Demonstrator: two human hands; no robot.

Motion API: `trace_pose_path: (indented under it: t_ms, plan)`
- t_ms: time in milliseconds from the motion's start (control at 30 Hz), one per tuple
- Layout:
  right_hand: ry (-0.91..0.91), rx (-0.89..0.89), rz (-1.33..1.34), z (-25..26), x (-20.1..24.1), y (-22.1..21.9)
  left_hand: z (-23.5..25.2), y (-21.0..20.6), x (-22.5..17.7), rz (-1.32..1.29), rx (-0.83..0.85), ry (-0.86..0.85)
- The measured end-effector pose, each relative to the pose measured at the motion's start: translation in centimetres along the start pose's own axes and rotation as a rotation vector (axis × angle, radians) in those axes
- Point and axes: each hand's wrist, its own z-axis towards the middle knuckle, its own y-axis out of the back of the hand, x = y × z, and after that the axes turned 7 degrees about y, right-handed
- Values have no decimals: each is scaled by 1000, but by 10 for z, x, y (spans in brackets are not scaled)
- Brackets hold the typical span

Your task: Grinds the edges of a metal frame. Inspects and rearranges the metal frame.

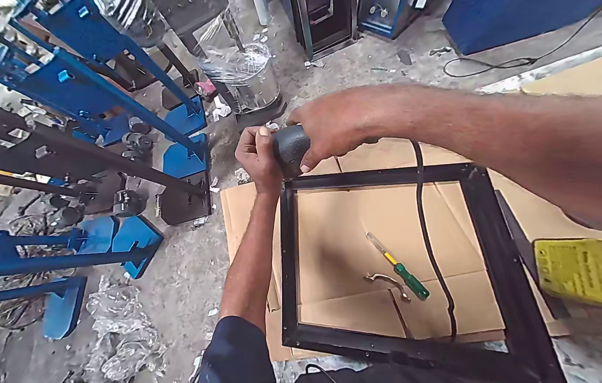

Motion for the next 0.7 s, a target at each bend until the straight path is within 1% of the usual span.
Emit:
trace_pose_path:
  t_ms: [300, 500, 600, 700]
  plan:
    - [7, -31, -20, -7, 3, 4, 4, -4, -10, 5, 24, -6]
    - [-30, -94, -76, -34, 14, 13, 4, -8, -21, -33, 53, -27]
    - [-47, -112, -81, -49, 11, 16, 2, -19, -28, -54, 68, -41]
    - [-81, -124, -125, -74, 2, 18, -5, -42, -32, -100, 95, -37]
